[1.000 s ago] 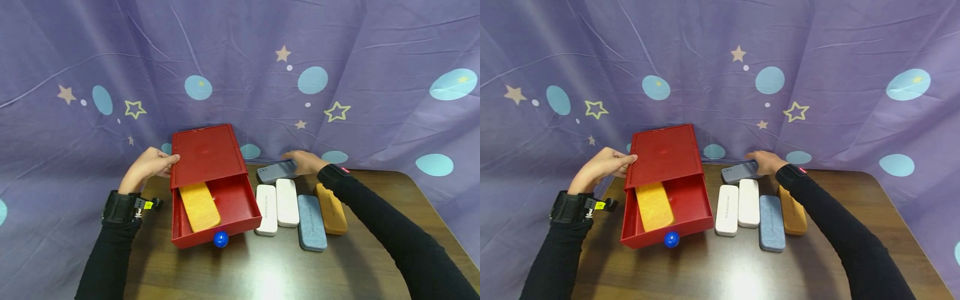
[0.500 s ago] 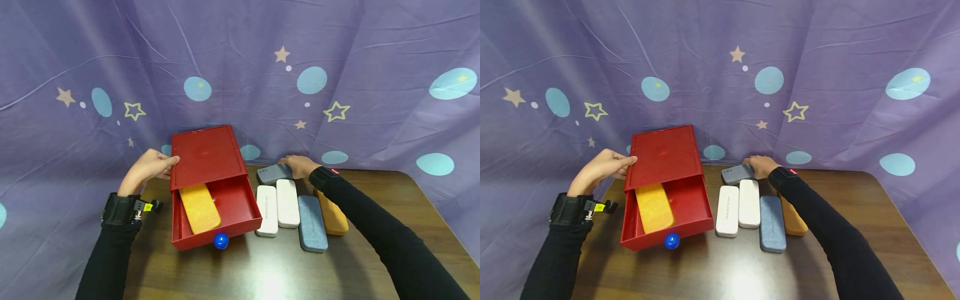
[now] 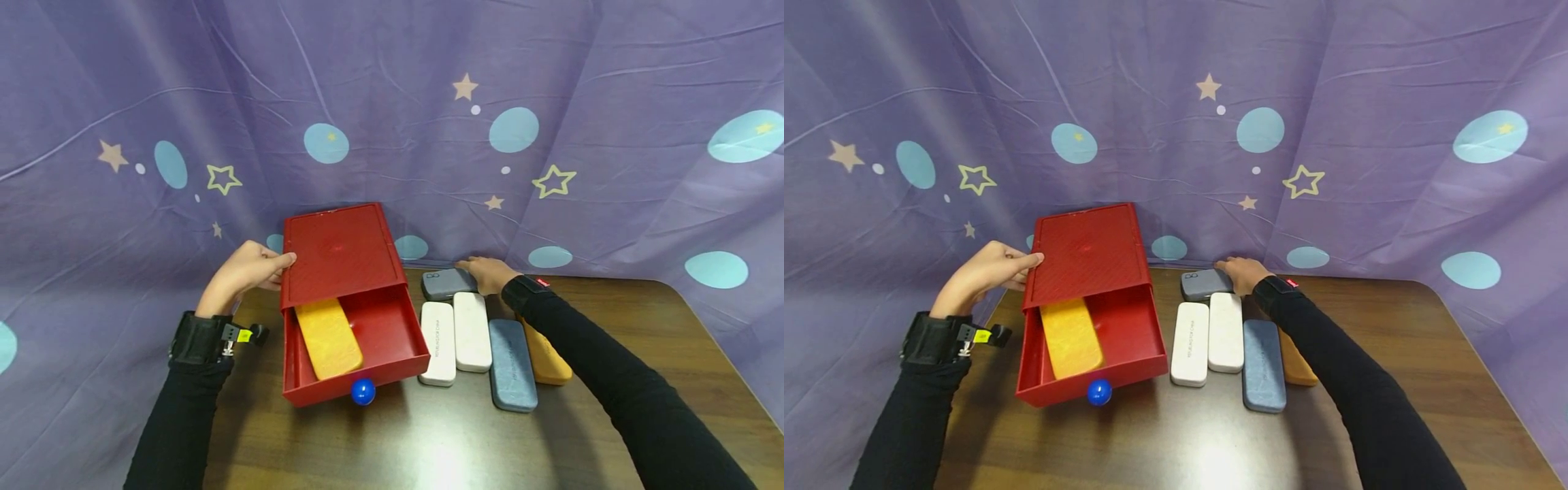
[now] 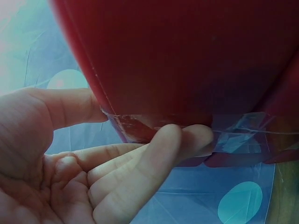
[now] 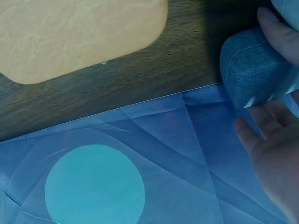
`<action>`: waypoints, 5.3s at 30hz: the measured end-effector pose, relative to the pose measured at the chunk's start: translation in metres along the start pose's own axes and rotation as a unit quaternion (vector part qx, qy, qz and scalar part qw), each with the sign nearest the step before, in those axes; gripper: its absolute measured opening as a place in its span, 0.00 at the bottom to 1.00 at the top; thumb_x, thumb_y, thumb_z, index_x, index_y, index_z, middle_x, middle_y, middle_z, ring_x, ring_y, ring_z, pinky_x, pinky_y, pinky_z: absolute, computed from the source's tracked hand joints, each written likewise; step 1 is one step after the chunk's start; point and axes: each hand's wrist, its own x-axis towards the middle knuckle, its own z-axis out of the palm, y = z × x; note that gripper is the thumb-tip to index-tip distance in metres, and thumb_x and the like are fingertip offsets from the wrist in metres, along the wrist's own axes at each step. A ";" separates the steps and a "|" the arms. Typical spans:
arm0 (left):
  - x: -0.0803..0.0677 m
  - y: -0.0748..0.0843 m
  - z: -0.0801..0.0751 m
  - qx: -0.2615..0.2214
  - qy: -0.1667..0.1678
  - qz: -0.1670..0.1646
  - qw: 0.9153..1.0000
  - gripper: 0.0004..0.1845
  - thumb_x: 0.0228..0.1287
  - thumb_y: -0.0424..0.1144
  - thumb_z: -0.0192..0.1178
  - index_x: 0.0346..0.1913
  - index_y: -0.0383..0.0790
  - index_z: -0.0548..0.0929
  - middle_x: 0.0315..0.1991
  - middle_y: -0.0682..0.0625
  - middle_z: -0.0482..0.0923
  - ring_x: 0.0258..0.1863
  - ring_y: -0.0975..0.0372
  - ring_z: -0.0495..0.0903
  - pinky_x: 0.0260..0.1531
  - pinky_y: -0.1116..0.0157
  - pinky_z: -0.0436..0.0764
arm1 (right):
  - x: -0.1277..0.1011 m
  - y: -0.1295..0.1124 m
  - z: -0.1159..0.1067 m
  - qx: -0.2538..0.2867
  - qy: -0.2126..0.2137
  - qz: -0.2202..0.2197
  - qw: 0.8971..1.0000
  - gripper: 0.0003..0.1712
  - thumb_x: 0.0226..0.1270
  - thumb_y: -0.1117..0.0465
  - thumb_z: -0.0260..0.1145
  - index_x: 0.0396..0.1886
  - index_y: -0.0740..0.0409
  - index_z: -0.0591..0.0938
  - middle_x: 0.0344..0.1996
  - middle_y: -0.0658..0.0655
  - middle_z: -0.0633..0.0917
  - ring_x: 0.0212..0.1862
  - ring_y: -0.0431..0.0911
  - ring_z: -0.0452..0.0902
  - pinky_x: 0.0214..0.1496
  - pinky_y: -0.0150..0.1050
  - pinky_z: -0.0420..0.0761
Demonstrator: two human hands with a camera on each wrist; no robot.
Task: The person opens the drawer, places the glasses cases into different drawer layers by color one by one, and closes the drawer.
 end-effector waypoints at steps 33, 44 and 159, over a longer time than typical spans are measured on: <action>-0.001 -0.002 0.000 -0.025 -0.003 0.005 1.000 0.27 0.75 0.43 0.56 0.59 0.16 0.78 0.52 0.27 0.83 0.33 0.66 0.87 0.38 0.63 0.91 | -0.011 0.003 -0.018 -0.080 -0.003 0.018 0.997 0.47 0.38 0.64 0.82 0.63 0.69 0.75 0.51 0.67 0.80 0.54 0.63 0.78 0.55 0.57 0.83; -0.004 0.000 0.000 -0.022 -0.002 0.000 1.000 0.28 0.76 0.45 0.56 0.59 0.18 0.78 0.54 0.27 0.82 0.34 0.66 0.87 0.41 0.61 0.91 | -0.015 -0.006 -0.034 -0.096 -0.014 0.024 0.995 0.41 0.35 0.59 0.84 0.51 0.66 0.76 0.43 0.63 0.84 0.49 0.58 0.82 0.53 0.53 0.85; -0.004 -0.002 0.001 -0.018 0.003 0.008 1.000 0.28 0.76 0.46 0.57 0.57 0.18 0.80 0.51 0.30 0.85 0.31 0.67 0.87 0.39 0.62 0.91 | -0.141 -0.215 -0.195 0.226 -0.111 -0.027 0.967 0.33 0.56 0.42 0.77 0.53 0.59 0.81 0.36 0.52 0.85 0.34 0.43 0.79 0.33 0.35 0.82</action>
